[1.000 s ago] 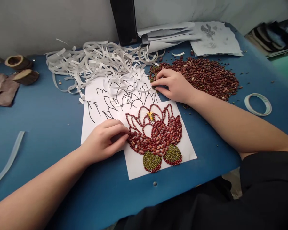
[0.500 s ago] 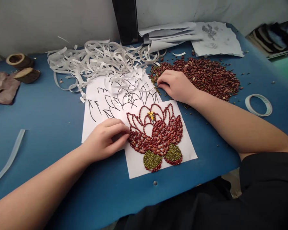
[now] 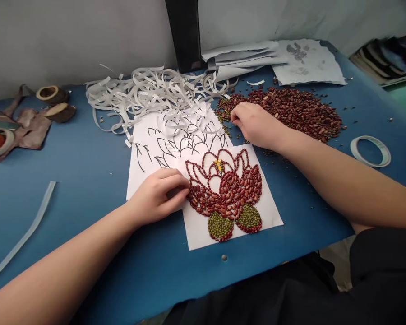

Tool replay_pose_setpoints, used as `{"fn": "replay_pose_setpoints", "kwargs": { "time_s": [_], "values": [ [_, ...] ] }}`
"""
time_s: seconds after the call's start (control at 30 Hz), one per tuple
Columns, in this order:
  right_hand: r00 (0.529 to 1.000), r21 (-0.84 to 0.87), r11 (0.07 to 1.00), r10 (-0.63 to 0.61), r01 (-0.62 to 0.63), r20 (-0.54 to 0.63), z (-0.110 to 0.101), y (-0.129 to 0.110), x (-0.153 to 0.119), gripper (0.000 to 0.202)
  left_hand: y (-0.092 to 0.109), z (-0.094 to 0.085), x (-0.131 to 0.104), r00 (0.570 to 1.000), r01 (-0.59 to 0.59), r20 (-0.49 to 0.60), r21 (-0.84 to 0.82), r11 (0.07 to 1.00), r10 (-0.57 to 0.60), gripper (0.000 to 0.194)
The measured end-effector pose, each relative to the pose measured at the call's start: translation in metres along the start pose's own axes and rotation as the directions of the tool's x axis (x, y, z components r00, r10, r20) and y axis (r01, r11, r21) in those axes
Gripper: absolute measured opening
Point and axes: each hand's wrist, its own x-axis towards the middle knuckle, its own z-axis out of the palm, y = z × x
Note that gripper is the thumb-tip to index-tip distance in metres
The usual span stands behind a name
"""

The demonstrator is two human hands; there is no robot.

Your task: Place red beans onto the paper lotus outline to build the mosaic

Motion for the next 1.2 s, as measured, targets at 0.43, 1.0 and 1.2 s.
{"fn": "replay_pose_setpoints", "kwargs": {
  "time_s": [0.43, 1.0, 1.2],
  "values": [
    [0.993, 0.008, 0.994, 0.109, -0.109, 0.037, -0.006, -0.011, -0.026, 0.011, 0.001, 0.0, 0.0, 1.0, -0.027, -0.007, 0.017, 0.999, 0.027, 0.015],
    [0.995, 0.14, 0.986, -0.088, 0.094, -0.05, -0.012, -0.097, -0.069, 0.013, 0.0, 0.001, 0.0, 1.0, -0.016, 0.001, 0.019, 1.0, 0.016, 0.016],
    [0.981, -0.035, 0.981, -0.192, 0.191, -0.026, 0.006, -0.102, -0.07, 0.021, 0.001, 0.001, -0.001, 1.0, -0.013, -0.006, 0.013, 1.0, 0.013, 0.016]
  ]
}}
